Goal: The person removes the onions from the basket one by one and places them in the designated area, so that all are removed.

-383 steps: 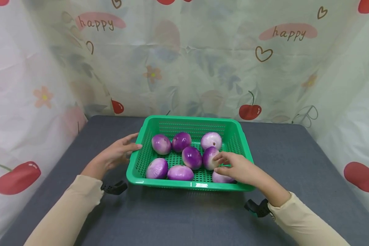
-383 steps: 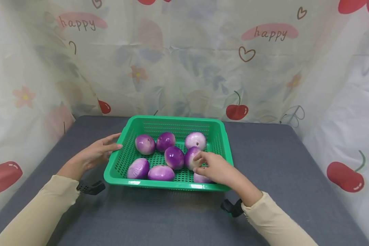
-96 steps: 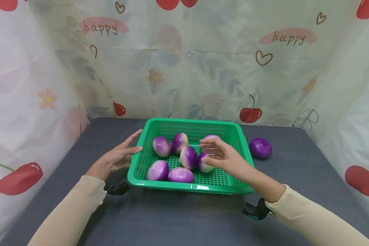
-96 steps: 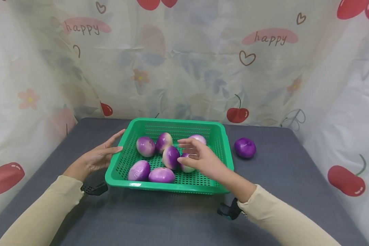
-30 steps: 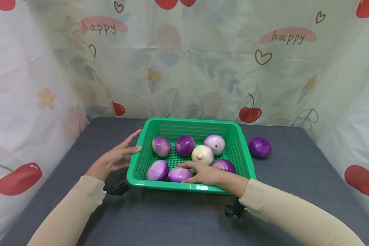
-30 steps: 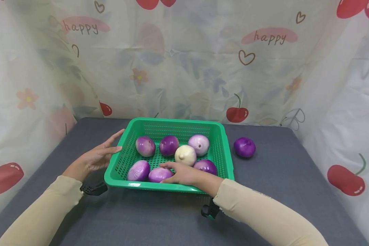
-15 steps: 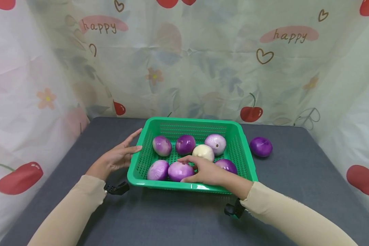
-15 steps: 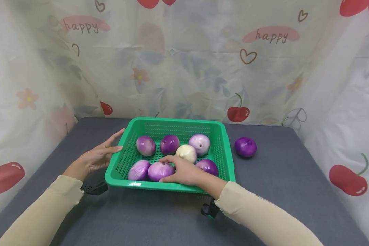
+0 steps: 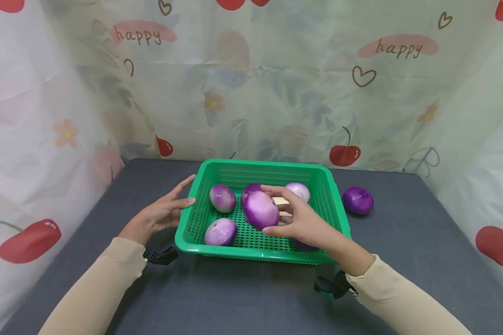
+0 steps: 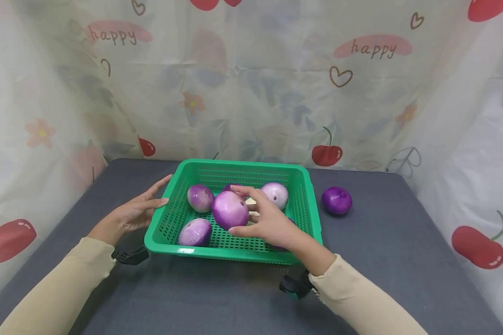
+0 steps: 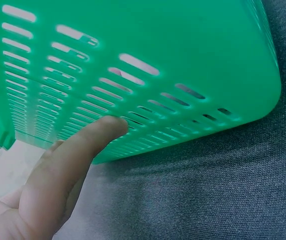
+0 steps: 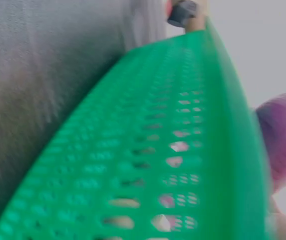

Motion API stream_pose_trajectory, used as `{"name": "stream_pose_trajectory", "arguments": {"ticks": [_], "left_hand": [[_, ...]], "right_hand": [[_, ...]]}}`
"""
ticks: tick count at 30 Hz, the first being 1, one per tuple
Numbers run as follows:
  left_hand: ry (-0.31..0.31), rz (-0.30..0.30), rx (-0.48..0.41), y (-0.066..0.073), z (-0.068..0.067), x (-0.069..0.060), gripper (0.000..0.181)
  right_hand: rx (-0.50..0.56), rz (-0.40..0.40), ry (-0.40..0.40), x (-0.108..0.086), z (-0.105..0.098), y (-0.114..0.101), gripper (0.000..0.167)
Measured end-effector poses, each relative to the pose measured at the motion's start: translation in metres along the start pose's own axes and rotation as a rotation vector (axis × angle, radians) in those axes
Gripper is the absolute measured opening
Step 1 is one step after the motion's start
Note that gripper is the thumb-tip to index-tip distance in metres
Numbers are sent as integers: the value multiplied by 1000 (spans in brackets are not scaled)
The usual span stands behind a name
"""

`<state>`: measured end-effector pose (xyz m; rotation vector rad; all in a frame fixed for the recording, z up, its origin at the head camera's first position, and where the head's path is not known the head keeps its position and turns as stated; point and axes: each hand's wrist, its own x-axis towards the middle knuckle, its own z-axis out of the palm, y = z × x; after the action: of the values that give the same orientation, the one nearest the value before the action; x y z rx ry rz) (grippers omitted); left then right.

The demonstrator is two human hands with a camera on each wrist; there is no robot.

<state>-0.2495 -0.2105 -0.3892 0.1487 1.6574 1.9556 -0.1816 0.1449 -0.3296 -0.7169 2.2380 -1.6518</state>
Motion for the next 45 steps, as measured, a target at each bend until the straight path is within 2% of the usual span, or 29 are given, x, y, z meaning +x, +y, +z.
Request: {"name": "stream_pose_trajectory", "arguments": {"ticks": [4,10,22,27,33,40,45], "left_hand": [[-1,-3,-8,0,0,0,75],[-9,-9,-32,0,1,-1,76],[2,-15,-13,0,0,0,77],[-5,-15,-13,2,1,1,77],[-7,-10,-16,3,1,0,77],[-7,-13,-21,3,2,-1,77],[-7,-13,-24,3,2,-1,76]], "right_hand": [[29,-29,16,-9,-14,-7,87],[80,-61,57,-19,-42,-10,81],[86,-133,245,-34,-90,2,61],[175,-130,303,-43,-110,8,60],[319,-124,360,-49,-136,19,68],[358,-65,469,-56,-161,33,57],[380,-25,539,-62,-177,44,56]]}}
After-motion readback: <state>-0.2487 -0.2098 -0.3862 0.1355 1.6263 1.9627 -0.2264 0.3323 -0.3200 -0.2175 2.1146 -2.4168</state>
